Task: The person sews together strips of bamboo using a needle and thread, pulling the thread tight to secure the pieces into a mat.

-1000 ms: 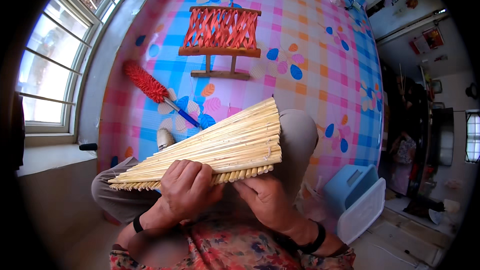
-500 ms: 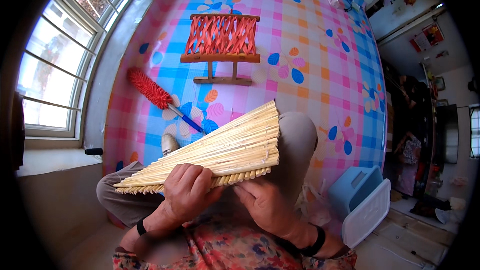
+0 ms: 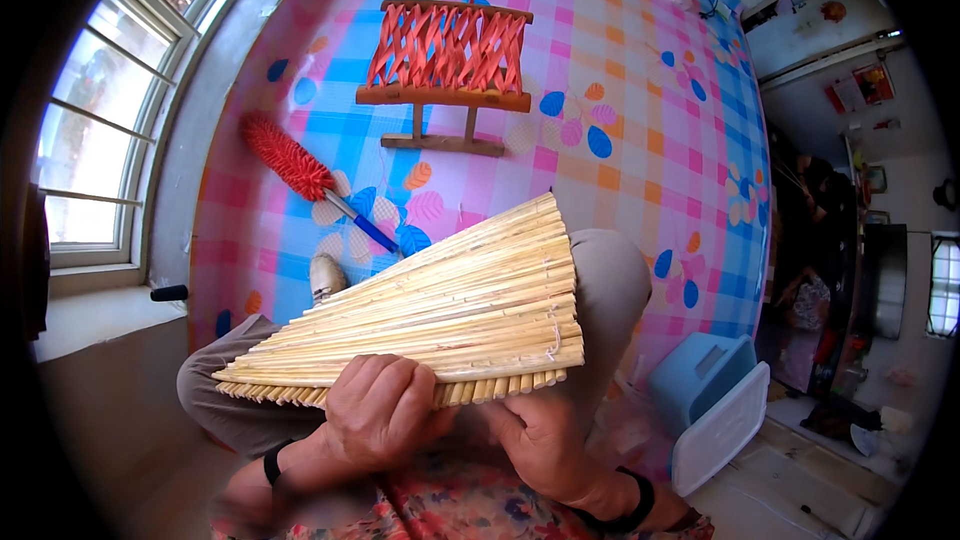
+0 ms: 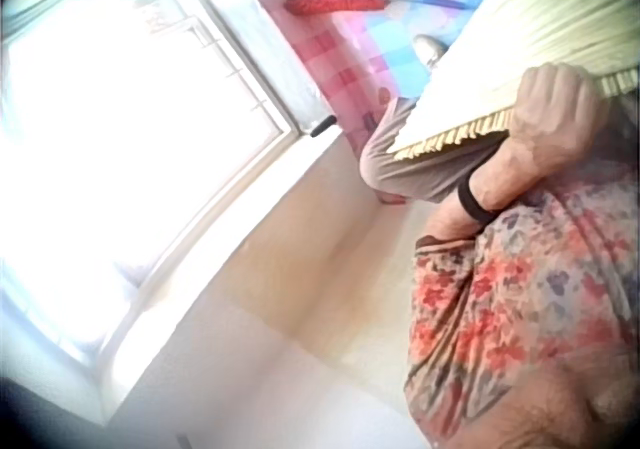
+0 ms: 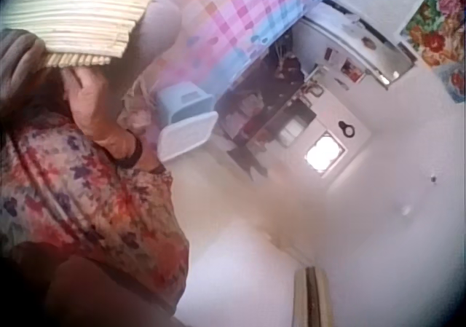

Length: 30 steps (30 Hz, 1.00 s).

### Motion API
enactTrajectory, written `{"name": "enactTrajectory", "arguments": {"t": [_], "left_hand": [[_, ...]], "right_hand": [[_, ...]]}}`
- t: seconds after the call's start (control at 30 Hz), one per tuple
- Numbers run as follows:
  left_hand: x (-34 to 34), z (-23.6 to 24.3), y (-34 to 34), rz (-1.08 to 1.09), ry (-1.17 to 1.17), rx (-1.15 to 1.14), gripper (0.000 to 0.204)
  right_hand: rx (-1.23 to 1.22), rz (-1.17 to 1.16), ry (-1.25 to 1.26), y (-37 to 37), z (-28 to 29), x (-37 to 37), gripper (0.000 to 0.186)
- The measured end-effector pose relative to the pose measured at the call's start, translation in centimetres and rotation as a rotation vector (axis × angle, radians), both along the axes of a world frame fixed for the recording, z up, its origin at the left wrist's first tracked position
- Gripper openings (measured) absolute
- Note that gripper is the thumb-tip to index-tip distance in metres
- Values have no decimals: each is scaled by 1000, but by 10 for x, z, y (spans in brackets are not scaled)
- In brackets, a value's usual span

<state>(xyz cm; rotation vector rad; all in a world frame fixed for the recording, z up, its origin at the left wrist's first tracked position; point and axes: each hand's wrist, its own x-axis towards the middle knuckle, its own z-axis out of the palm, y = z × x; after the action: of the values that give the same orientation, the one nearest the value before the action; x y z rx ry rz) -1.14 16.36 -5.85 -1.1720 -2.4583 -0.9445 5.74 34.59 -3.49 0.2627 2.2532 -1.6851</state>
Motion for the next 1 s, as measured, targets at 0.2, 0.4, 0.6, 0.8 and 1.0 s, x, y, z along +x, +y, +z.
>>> {"name": "enactTrajectory", "arguments": {"t": [0.2,0.4,0.6,0.8,1.0], "left_hand": [[0,2,-5,-60,-15,-69,28],[-2,2,-7,-86,-7,-34,31],[-2,3,-8,-105,10,-47,32],[-3,4,-8,-95,7,-55,33],[0,3,-7,-85,6,-71,33]], "right_hand": [[-123,-169,-90,-6,-2,5,14],[-103,-158,-35,-7,-4,6,15],[-67,-191,49,-11,-5,6,20],[-97,-208,64,-12,-6,5,21],[-51,-205,77,-9,-5,3,21]]}}
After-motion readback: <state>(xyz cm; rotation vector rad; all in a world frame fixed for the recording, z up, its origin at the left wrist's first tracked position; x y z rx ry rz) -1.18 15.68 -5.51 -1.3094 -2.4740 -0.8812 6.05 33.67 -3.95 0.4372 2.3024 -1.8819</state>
